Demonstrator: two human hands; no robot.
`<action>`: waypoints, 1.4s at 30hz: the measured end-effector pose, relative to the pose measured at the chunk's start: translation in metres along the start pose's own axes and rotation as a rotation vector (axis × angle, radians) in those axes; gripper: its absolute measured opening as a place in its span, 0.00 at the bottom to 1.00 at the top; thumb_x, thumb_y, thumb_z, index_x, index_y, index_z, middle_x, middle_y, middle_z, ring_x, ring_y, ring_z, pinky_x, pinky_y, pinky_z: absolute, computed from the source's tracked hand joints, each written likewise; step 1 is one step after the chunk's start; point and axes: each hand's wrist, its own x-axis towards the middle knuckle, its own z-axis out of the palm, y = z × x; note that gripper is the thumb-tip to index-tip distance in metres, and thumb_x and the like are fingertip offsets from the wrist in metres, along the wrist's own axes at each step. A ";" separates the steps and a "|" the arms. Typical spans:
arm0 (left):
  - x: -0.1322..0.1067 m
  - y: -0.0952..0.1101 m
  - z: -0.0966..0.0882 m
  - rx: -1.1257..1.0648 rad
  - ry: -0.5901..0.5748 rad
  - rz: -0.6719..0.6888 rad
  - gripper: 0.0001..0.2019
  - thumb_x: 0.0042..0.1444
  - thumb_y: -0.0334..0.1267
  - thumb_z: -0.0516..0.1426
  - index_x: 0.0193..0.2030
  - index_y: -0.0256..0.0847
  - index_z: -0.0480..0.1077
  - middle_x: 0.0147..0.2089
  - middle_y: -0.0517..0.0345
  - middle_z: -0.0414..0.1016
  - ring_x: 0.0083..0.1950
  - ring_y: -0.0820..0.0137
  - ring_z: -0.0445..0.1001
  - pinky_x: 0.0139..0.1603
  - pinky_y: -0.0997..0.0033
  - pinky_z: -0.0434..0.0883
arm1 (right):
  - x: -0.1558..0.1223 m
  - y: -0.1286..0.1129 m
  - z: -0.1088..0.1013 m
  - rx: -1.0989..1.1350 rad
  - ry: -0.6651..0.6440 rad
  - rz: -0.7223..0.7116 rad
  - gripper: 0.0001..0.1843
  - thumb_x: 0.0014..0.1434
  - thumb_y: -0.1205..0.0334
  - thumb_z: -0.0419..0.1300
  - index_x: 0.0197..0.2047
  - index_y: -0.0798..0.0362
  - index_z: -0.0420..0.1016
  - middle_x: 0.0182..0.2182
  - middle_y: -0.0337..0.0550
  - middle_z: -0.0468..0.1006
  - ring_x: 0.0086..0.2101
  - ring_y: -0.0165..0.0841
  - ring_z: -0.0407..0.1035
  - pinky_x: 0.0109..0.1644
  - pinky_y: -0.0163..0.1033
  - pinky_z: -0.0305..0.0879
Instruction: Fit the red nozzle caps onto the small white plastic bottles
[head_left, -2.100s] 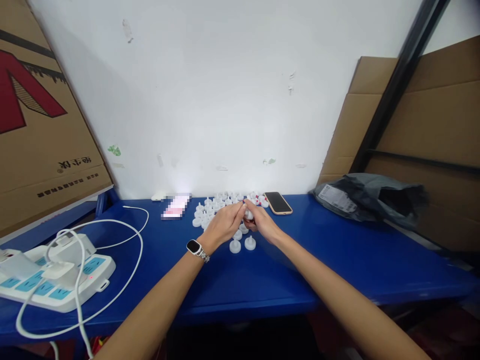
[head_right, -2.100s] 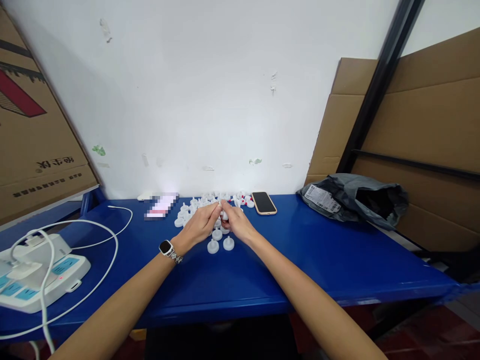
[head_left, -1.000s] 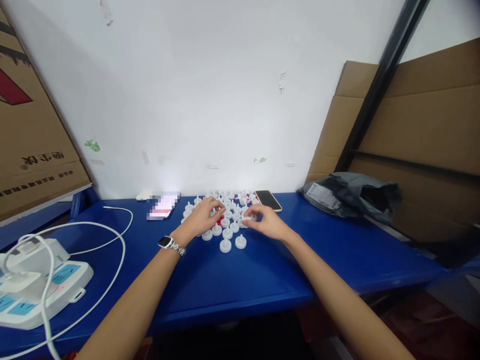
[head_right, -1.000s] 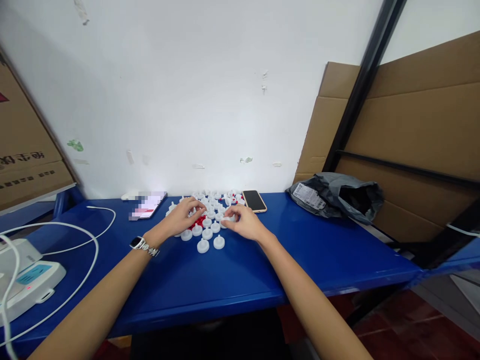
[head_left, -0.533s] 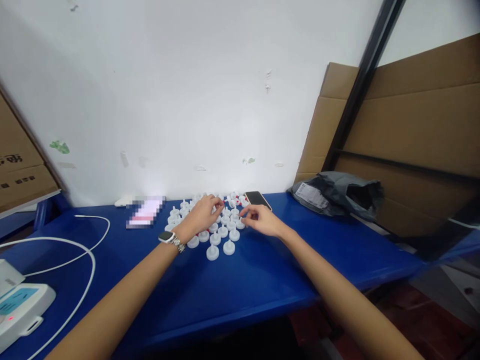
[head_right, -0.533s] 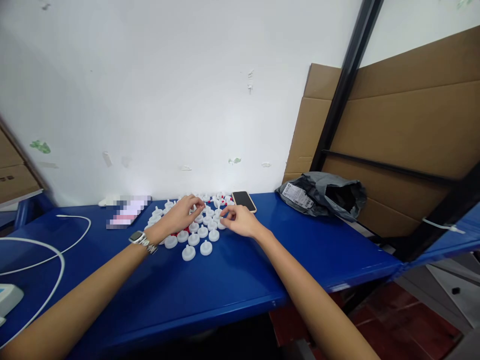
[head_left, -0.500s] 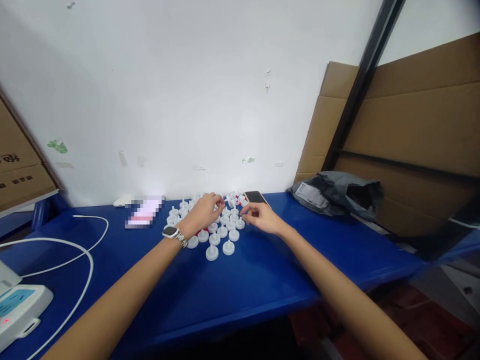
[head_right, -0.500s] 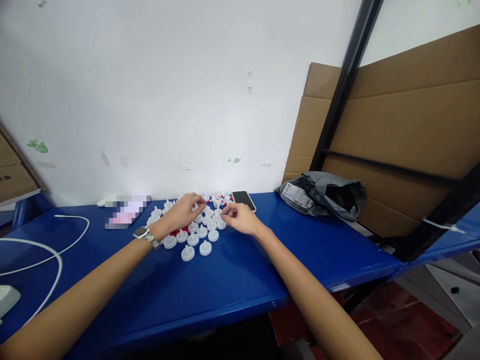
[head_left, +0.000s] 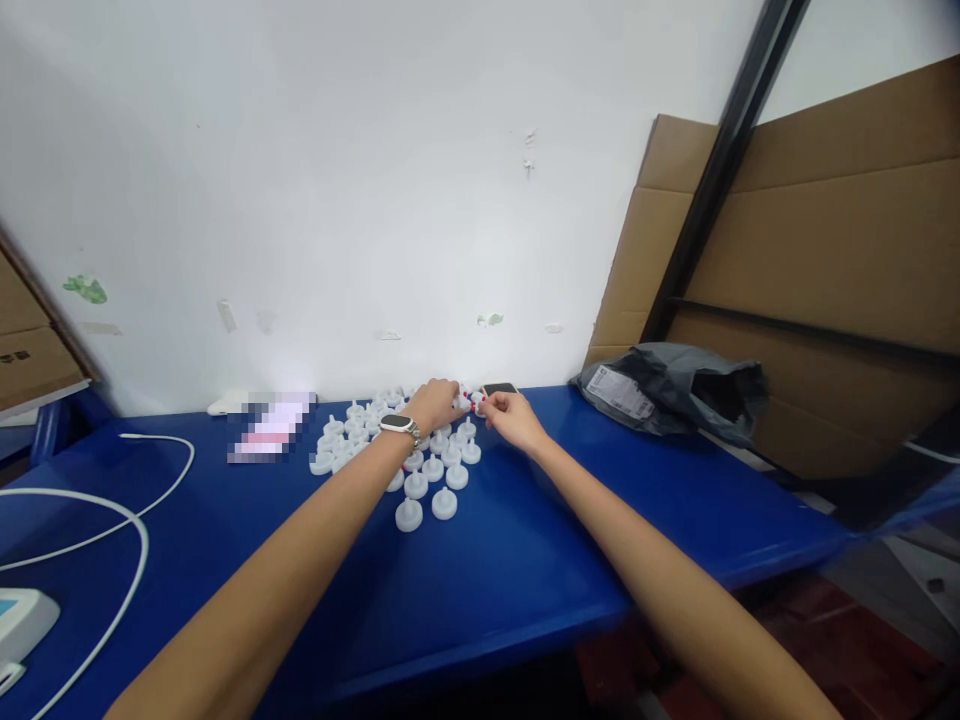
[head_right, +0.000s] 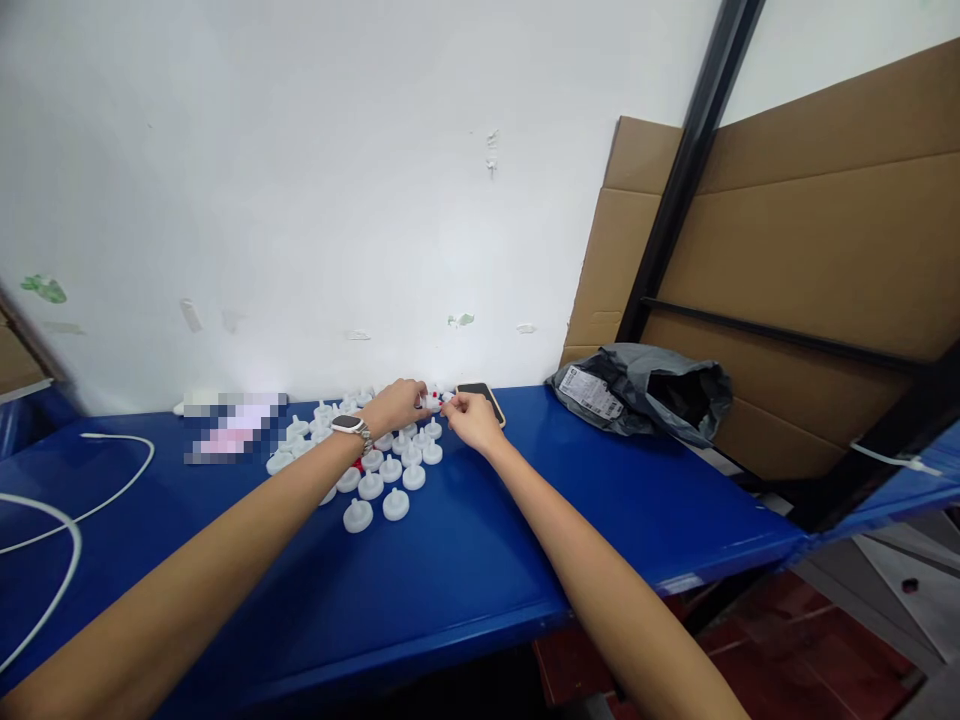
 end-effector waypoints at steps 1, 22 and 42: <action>-0.009 0.000 -0.006 -0.031 0.021 0.007 0.15 0.56 0.41 0.60 0.48 0.36 0.72 0.42 0.47 0.78 0.47 0.58 0.76 0.46 0.64 0.71 | -0.003 0.000 0.000 0.019 0.014 -0.019 0.11 0.57 0.57 0.57 0.29 0.55 0.74 0.21 0.38 0.74 0.24 0.29 0.67 0.30 0.33 0.59; -0.135 0.002 -0.038 -0.336 0.301 0.089 0.11 0.69 0.43 0.44 0.38 0.42 0.62 0.39 0.55 0.68 0.40 0.66 0.69 0.41 0.65 0.67 | -0.058 -0.065 0.052 -0.218 0.047 -0.531 0.10 0.63 0.60 0.56 0.44 0.51 0.77 0.38 0.44 0.76 0.37 0.34 0.70 0.42 0.37 0.64; -0.128 0.018 -0.025 -0.849 0.449 0.055 0.24 0.66 0.53 0.44 0.23 0.40 0.57 0.20 0.64 0.56 0.23 0.75 0.56 0.26 0.72 0.55 | -0.070 -0.083 0.050 0.031 -0.063 -0.460 0.13 0.59 0.56 0.47 0.25 0.51 0.60 0.19 0.37 0.64 0.23 0.31 0.59 0.30 0.36 0.54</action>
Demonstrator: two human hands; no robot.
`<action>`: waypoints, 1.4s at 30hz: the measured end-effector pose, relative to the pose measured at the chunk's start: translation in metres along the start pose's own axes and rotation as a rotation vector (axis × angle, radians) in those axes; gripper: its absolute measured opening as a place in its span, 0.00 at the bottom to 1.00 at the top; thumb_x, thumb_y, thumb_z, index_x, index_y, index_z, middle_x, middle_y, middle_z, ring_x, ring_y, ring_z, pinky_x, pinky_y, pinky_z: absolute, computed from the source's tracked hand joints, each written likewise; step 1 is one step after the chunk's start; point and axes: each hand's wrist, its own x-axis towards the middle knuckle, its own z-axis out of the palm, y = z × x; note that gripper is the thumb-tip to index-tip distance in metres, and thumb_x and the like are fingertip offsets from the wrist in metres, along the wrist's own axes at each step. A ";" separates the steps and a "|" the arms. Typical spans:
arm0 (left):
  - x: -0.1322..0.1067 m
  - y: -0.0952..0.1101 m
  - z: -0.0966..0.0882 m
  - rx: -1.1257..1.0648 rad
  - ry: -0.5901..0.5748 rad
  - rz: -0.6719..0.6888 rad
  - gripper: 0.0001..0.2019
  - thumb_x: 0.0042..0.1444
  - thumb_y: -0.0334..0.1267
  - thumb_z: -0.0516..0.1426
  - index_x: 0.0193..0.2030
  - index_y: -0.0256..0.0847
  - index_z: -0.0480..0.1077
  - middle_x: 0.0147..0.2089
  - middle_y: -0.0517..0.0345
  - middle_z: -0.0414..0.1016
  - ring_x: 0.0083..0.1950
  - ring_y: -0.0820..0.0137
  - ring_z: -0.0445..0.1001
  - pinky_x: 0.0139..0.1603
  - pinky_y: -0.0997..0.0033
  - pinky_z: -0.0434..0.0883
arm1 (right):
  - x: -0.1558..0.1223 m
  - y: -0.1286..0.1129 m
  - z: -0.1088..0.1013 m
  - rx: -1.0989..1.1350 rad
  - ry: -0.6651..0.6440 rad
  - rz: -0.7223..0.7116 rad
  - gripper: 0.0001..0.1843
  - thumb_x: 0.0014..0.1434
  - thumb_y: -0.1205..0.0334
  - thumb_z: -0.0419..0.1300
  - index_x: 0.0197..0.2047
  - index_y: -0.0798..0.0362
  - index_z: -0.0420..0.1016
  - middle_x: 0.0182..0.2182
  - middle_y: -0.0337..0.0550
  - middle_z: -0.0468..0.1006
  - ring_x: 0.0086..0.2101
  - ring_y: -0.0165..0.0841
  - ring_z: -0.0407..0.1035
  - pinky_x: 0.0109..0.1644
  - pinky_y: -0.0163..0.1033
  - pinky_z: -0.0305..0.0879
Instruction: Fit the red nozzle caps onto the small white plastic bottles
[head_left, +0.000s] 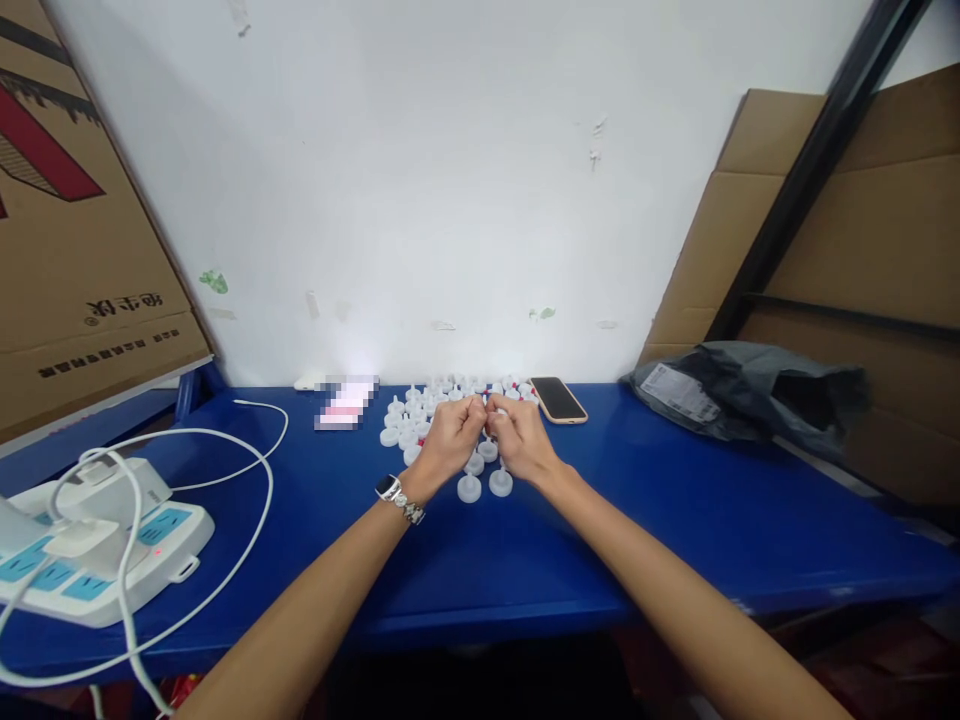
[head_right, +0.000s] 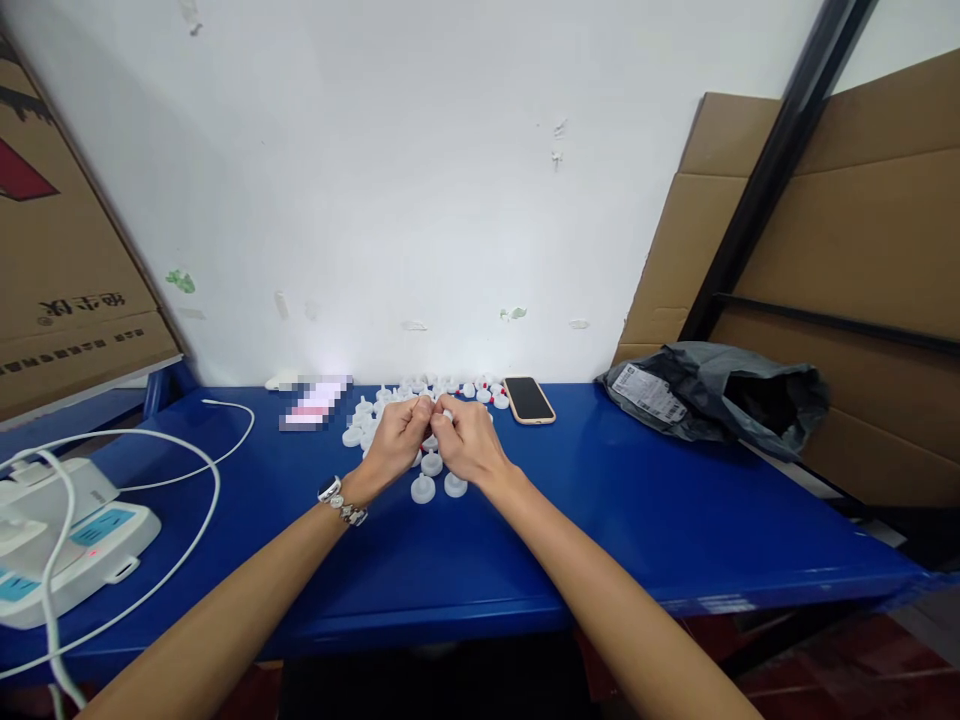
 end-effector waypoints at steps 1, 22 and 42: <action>-0.001 0.000 0.002 -0.019 -0.006 -0.008 0.25 0.66 0.54 0.44 0.23 0.40 0.57 0.20 0.64 0.56 0.23 0.75 0.56 0.25 0.72 0.55 | 0.001 0.000 0.002 0.094 -0.003 0.041 0.14 0.59 0.57 0.46 0.23 0.51 0.58 0.19 0.37 0.63 0.23 0.30 0.59 0.29 0.36 0.54; 0.010 -0.033 -0.061 0.696 -0.311 -0.039 0.14 0.64 0.48 0.51 0.43 0.43 0.73 0.42 0.52 0.70 0.45 0.60 0.69 0.48 0.59 0.65 | 0.004 0.028 -0.029 0.074 -0.006 0.145 0.14 0.55 0.49 0.63 0.36 0.52 0.75 0.36 0.44 0.75 0.35 0.33 0.67 0.37 0.37 0.63; 0.008 -0.010 -0.056 0.485 -0.561 -0.049 0.08 0.53 0.44 0.60 0.32 0.45 0.80 0.36 0.54 0.76 0.40 0.63 0.73 0.39 0.67 0.67 | -0.006 0.026 -0.029 -0.045 -0.438 0.089 0.08 0.53 0.61 0.62 0.34 0.53 0.83 0.27 0.40 0.80 0.28 0.31 0.69 0.34 0.35 0.61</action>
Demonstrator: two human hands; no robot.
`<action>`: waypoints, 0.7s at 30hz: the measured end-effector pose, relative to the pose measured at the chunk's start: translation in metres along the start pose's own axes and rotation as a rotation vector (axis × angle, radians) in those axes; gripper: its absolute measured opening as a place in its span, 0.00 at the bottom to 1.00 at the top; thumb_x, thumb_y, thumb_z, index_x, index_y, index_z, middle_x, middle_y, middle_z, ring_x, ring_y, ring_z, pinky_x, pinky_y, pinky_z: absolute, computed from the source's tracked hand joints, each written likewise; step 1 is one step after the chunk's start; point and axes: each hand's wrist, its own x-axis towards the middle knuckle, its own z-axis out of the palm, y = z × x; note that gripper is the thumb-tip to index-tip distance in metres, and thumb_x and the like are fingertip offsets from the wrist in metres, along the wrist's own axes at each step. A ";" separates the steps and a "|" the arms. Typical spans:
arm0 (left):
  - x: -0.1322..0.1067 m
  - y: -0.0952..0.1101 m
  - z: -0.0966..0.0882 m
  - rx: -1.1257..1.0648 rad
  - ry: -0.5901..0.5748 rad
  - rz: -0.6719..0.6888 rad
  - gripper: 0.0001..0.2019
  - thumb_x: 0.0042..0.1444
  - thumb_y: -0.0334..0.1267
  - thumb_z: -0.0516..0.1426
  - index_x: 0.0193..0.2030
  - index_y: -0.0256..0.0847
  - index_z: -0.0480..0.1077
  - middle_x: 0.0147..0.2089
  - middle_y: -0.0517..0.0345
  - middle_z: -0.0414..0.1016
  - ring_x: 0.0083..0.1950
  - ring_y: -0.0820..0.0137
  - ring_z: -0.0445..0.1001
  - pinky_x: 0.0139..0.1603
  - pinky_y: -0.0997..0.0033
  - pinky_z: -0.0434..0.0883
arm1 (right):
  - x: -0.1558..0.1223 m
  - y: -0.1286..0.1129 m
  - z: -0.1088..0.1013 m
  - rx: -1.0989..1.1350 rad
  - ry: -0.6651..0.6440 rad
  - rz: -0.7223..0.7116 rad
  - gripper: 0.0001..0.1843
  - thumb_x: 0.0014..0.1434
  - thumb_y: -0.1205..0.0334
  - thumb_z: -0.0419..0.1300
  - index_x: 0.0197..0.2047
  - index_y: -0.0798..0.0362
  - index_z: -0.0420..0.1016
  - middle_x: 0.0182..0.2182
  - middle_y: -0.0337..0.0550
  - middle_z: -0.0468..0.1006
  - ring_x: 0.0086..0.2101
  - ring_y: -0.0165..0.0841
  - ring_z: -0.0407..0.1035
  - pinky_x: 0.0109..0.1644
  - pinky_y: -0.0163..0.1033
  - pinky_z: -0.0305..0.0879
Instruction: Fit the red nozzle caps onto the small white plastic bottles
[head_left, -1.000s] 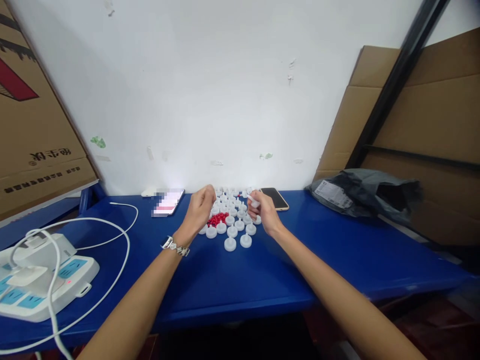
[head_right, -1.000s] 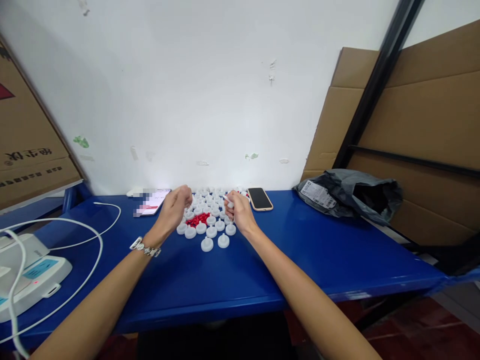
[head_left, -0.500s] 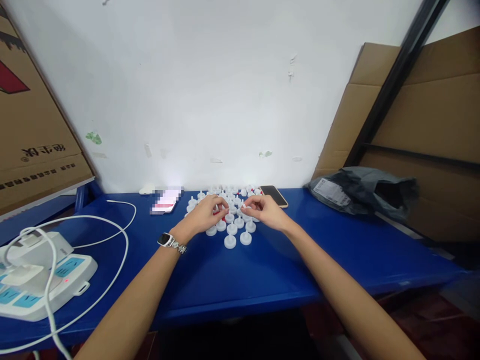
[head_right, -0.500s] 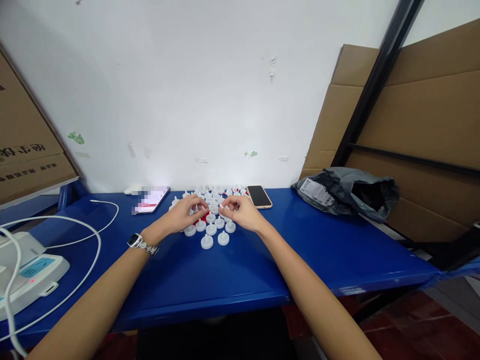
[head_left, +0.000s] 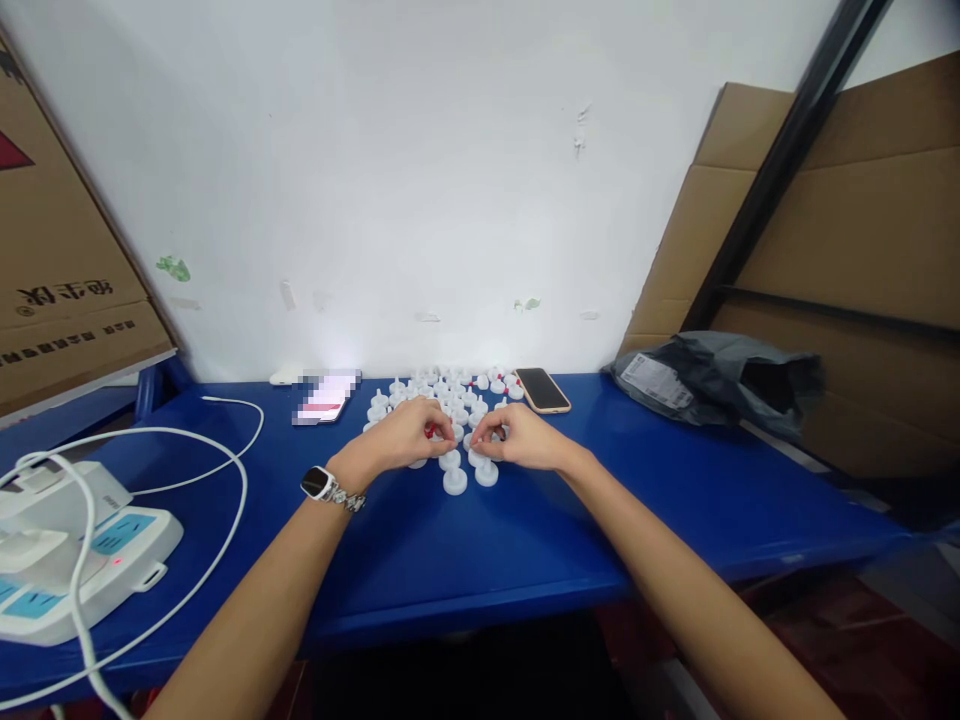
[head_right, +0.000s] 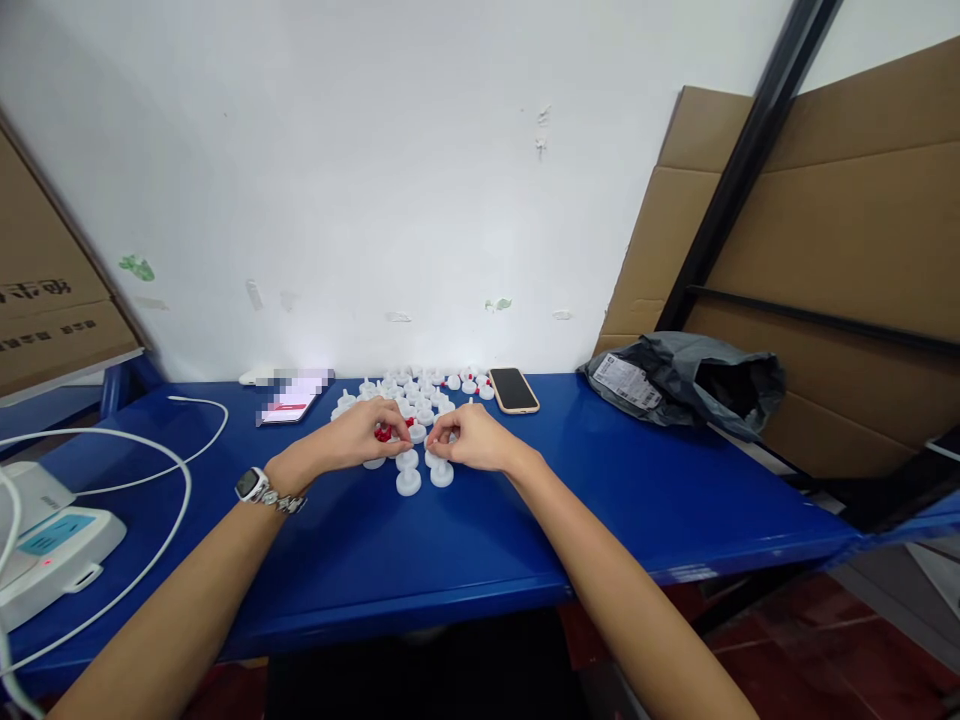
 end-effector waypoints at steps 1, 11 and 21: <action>0.000 0.000 0.000 0.013 0.006 -0.002 0.08 0.53 0.44 0.60 0.32 0.45 0.80 0.36 0.54 0.76 0.40 0.63 0.73 0.39 0.67 0.66 | 0.000 0.000 0.001 -0.023 0.007 -0.012 0.08 0.53 0.62 0.62 0.34 0.52 0.83 0.27 0.40 0.81 0.28 0.31 0.69 0.35 0.35 0.62; 0.000 0.005 -0.001 0.028 -0.027 -0.028 0.08 0.54 0.44 0.60 0.33 0.45 0.80 0.36 0.55 0.75 0.41 0.64 0.72 0.41 0.66 0.65 | 0.005 -0.002 0.008 -0.279 0.064 -0.047 0.07 0.57 0.63 0.62 0.35 0.50 0.83 0.31 0.40 0.81 0.34 0.33 0.70 0.50 0.43 0.53; 0.005 0.003 0.003 0.053 0.087 0.029 0.14 0.62 0.46 0.53 0.36 0.42 0.77 0.36 0.54 0.74 0.41 0.63 0.70 0.42 0.65 0.65 | 0.006 -0.002 -0.006 -0.297 0.152 0.015 0.12 0.61 0.54 0.59 0.40 0.50 0.81 0.29 0.39 0.78 0.34 0.33 0.69 0.47 0.42 0.53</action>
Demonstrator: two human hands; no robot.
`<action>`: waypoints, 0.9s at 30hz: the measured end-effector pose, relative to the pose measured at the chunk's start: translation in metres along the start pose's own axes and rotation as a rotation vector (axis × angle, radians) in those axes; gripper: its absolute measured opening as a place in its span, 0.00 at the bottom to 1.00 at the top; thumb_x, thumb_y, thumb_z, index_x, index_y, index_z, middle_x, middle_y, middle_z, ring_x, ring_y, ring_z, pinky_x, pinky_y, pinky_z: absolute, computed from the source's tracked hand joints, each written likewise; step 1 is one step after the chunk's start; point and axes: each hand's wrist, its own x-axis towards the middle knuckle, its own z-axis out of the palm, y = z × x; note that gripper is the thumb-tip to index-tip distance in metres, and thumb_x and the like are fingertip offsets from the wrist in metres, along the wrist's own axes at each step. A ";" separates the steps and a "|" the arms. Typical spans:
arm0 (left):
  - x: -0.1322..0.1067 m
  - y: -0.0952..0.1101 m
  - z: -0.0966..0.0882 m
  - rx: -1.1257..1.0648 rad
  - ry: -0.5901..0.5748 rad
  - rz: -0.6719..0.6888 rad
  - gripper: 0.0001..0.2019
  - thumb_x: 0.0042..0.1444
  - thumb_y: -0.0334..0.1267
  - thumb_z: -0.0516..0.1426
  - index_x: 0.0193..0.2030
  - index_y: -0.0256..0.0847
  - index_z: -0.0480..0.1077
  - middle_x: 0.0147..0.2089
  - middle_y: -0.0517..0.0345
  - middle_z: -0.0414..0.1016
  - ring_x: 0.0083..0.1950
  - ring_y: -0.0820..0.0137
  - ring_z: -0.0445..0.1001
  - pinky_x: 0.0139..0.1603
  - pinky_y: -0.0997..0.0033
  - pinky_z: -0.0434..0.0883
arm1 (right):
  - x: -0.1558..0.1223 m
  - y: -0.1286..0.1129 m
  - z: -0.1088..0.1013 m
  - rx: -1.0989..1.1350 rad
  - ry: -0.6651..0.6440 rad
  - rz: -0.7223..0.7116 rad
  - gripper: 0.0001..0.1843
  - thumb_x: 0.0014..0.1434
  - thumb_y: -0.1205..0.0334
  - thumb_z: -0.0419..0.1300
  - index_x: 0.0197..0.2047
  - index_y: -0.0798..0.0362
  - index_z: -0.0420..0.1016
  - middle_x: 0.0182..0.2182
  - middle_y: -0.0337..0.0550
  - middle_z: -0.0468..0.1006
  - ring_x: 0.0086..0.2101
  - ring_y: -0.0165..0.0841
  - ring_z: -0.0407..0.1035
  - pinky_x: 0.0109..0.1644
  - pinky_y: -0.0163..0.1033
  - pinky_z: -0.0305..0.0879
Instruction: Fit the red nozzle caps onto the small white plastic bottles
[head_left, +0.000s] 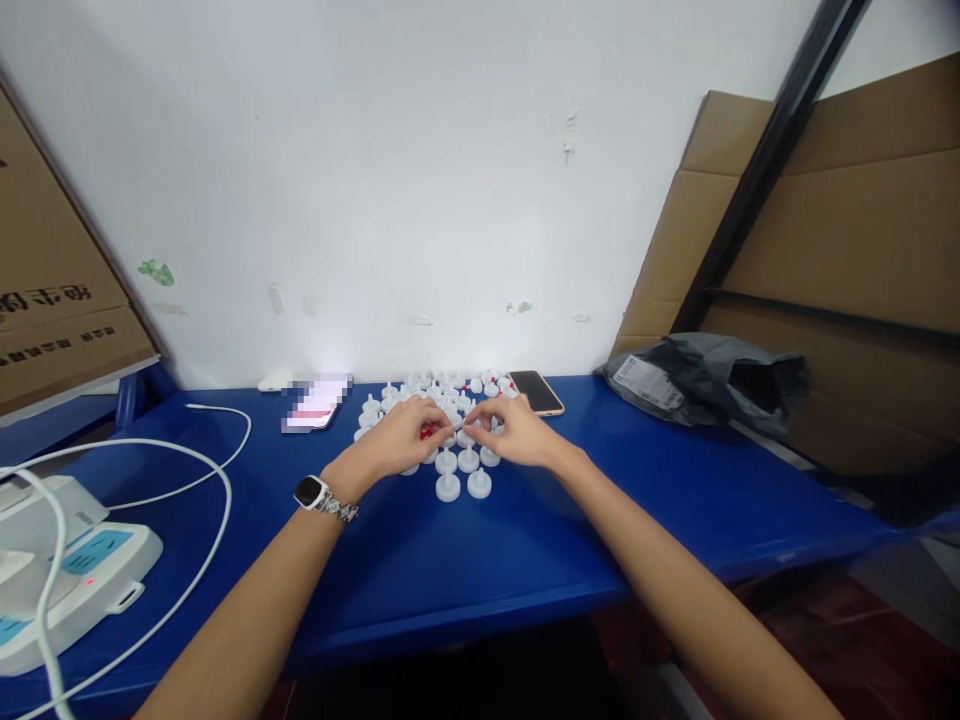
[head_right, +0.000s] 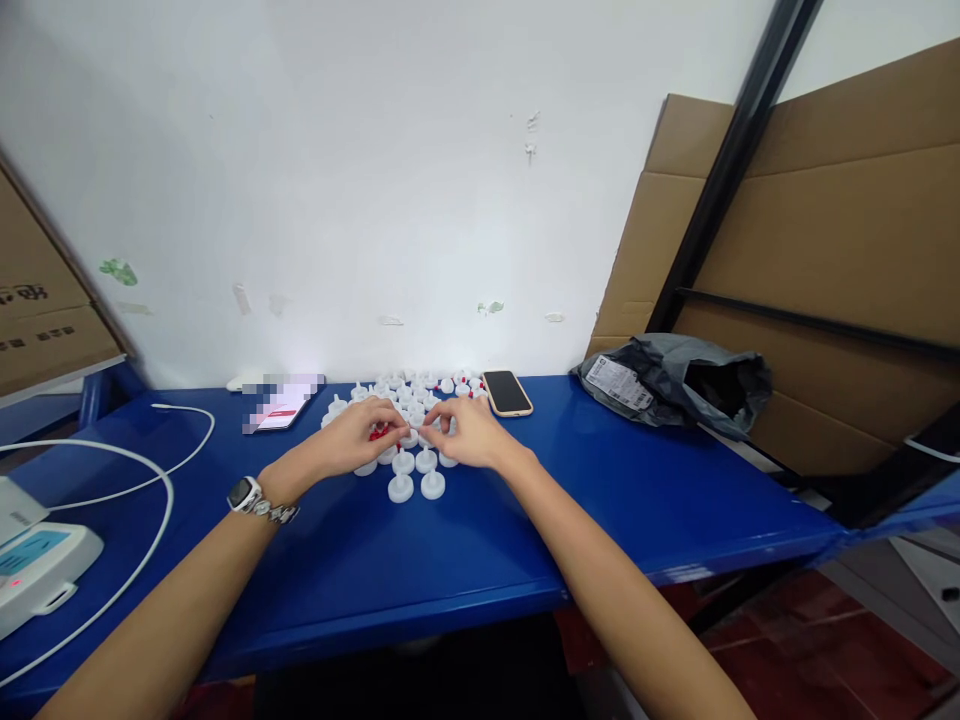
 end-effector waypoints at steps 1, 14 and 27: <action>0.003 -0.001 0.001 0.000 0.030 0.002 0.16 0.64 0.46 0.51 0.36 0.42 0.77 0.36 0.54 0.74 0.41 0.63 0.70 0.42 0.65 0.65 | 0.005 0.006 -0.003 -0.024 0.047 0.043 0.13 0.62 0.54 0.57 0.40 0.50 0.80 0.30 0.40 0.78 0.35 0.34 0.69 0.47 0.42 0.53; 0.044 -0.004 0.018 0.163 0.122 0.004 0.14 0.65 0.41 0.50 0.37 0.42 0.75 0.36 0.54 0.75 0.41 0.61 0.70 0.42 0.61 0.63 | 0.094 0.068 0.018 -0.498 -0.025 0.147 0.24 0.55 0.55 0.60 0.54 0.53 0.75 0.46 0.55 0.79 0.52 0.51 0.59 0.55 0.52 0.45; -0.001 -0.003 -0.006 0.038 0.360 -0.039 0.16 0.67 0.45 0.49 0.57 0.44 0.65 0.50 0.51 0.71 0.46 0.63 0.72 0.46 0.60 0.69 | 0.036 0.013 -0.003 0.295 0.173 0.089 0.18 0.57 0.51 0.61 0.48 0.51 0.77 0.39 0.43 0.79 0.41 0.36 0.70 0.49 0.43 0.58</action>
